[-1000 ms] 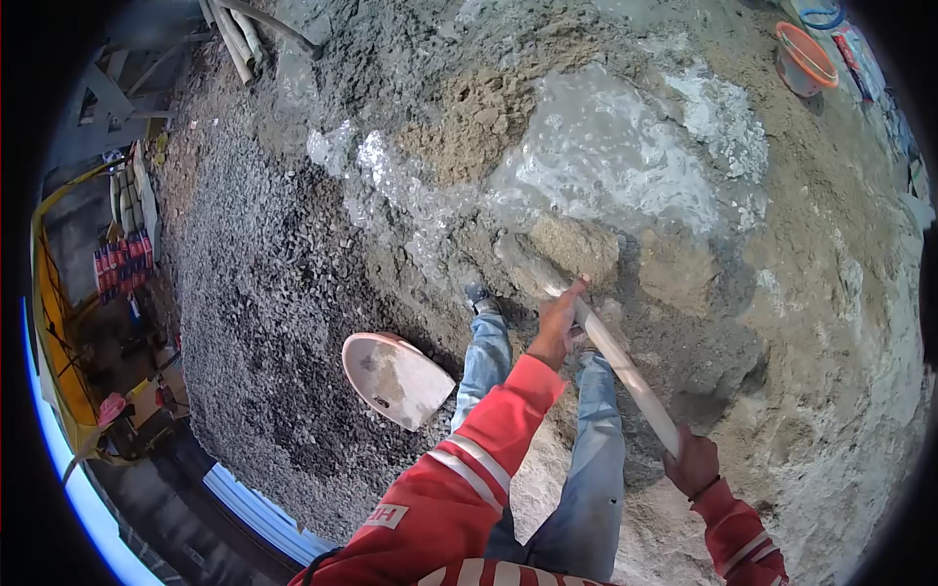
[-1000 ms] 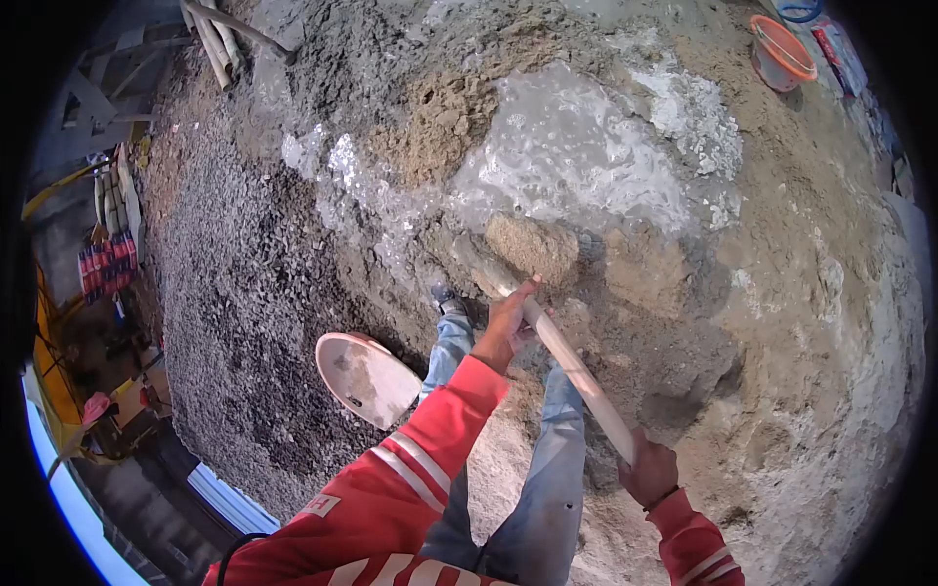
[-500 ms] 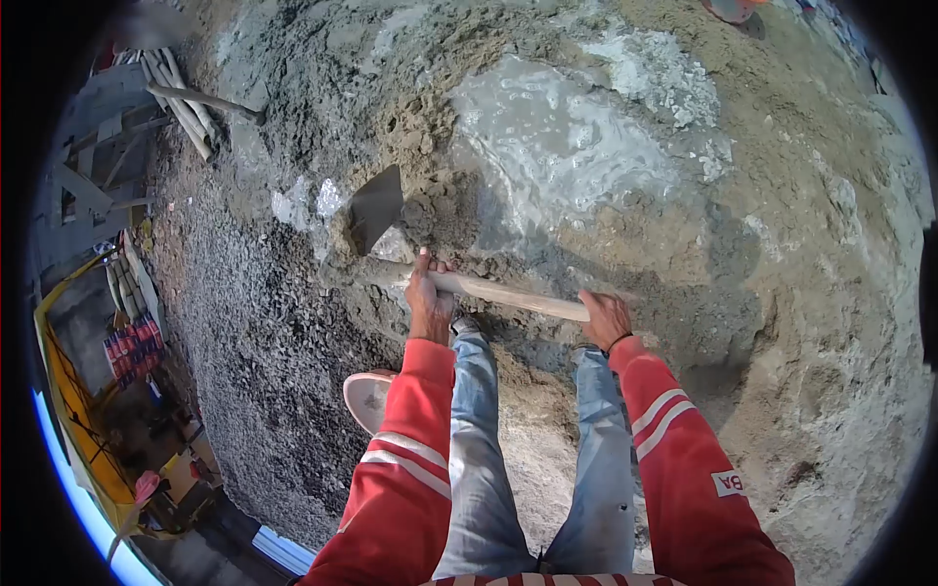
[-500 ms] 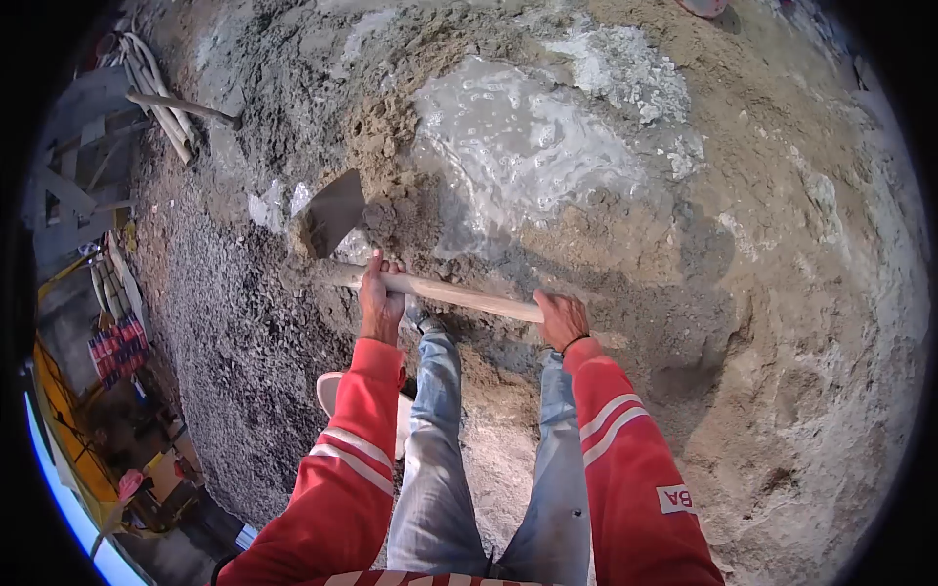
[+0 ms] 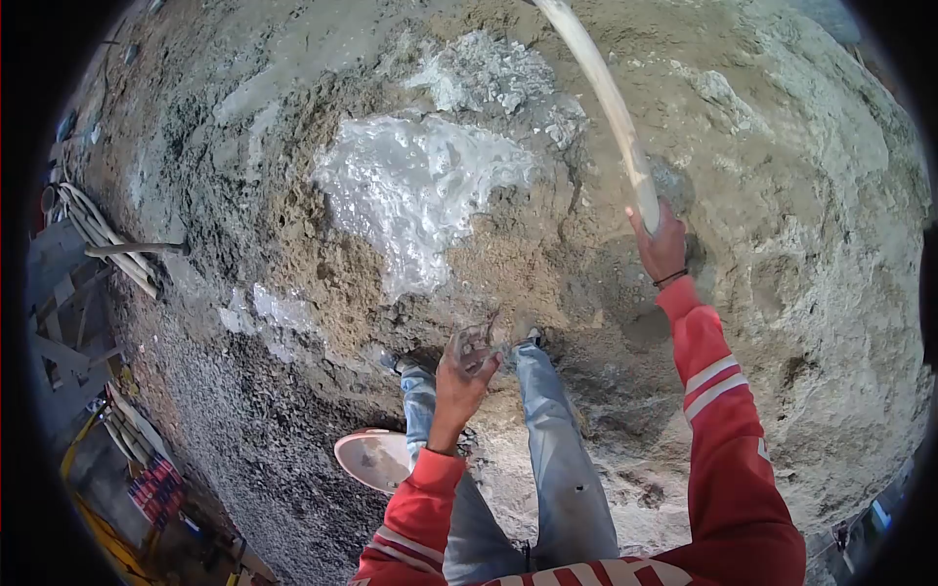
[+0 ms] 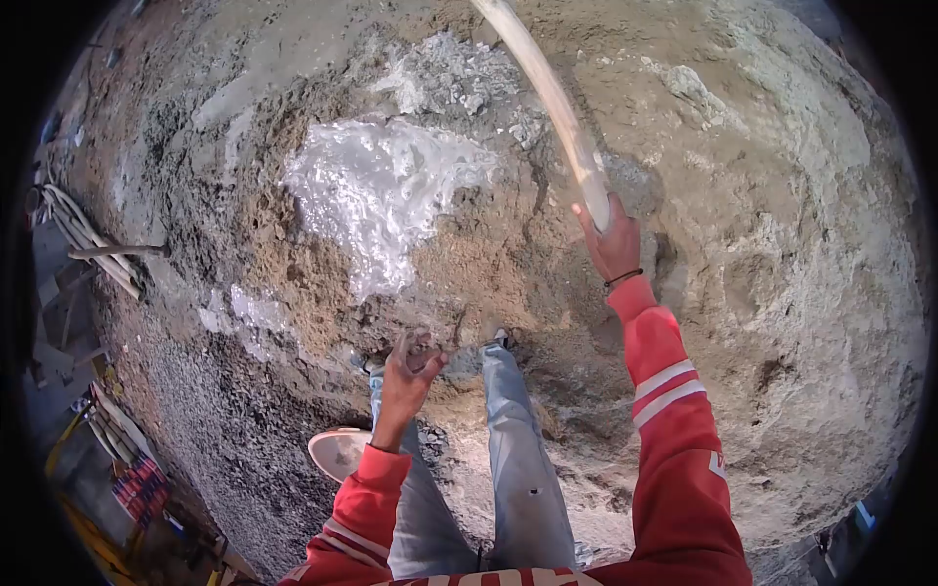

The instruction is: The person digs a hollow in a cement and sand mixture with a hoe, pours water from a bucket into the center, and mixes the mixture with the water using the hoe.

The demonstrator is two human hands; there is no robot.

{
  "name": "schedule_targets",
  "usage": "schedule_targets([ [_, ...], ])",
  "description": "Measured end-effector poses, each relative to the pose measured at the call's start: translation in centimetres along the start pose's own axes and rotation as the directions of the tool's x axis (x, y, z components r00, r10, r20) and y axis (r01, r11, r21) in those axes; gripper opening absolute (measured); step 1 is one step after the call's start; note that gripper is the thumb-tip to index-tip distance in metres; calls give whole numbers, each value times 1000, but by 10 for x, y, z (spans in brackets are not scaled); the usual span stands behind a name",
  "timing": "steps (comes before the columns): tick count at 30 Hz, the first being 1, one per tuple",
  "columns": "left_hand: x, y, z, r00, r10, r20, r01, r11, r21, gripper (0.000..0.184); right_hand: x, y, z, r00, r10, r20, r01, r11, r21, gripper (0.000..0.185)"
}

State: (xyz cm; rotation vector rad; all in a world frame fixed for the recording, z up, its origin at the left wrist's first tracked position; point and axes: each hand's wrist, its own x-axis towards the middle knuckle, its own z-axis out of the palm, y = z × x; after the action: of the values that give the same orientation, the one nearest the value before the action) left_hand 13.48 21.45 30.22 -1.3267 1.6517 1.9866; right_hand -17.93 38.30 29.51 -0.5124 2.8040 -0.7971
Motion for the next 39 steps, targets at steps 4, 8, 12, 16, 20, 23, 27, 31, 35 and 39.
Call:
schedule_targets([
  [4, -34, -104, -37, 986, 50, -156, -9, 967, 255, 49, 14, 148, 27, 972, 218, 92, -198, 962, -186, 54],
  [8, -52, -187, -103, 961, 20, -276, 13, 993, 119, 41, -64, 301, 62, 765, 624, 162, -484, 723, -493, 72],
  [12, -77, -157, -164, 909, -67, -412, 57, 998, -37, 32, -25, 246, 52, 621, 692, 369, -627, 720, -296, 36],
  [16, -82, -162, -211, 897, -215, -387, 88, 943, -321, 34, 61, 254, 7, 427, 252, 868, -648, 755, 100, 17],
  [20, -64, -150, -232, 939, -295, -179, 130, 783, -609, 37, 78, -11, -36, 90, 435, 896, -889, 440, -124, 15],
  [23, -27, -100, -216, 992, -90, 94, 130, 674, -727, 43, 69, -162, -45, -40, 479, 877, -946, 265, -188, 9],
  [27, 58, 43, -188, 966, -58, 250, 221, 687, -693, 58, 43, -273, -44, -11, 488, 873, -927, 322, -191, 7],
  [31, 155, 135, -169, 998, -57, 5, 47, 775, -631, 56, -38, -275, 7, 402, 178, 898, -553, 829, 83, 10],
  [35, 277, 75, -169, 811, -122, -572, -256, 805, -535, 28, -101, -173, 149, 753, -289, 591, 162, 952, 259, 32],
  [39, 313, 76, -197, 763, -31, -645, -381, 785, -489, 20, -92, -134, 284, 819, -177, 546, 121, 983, 136, 41],
])
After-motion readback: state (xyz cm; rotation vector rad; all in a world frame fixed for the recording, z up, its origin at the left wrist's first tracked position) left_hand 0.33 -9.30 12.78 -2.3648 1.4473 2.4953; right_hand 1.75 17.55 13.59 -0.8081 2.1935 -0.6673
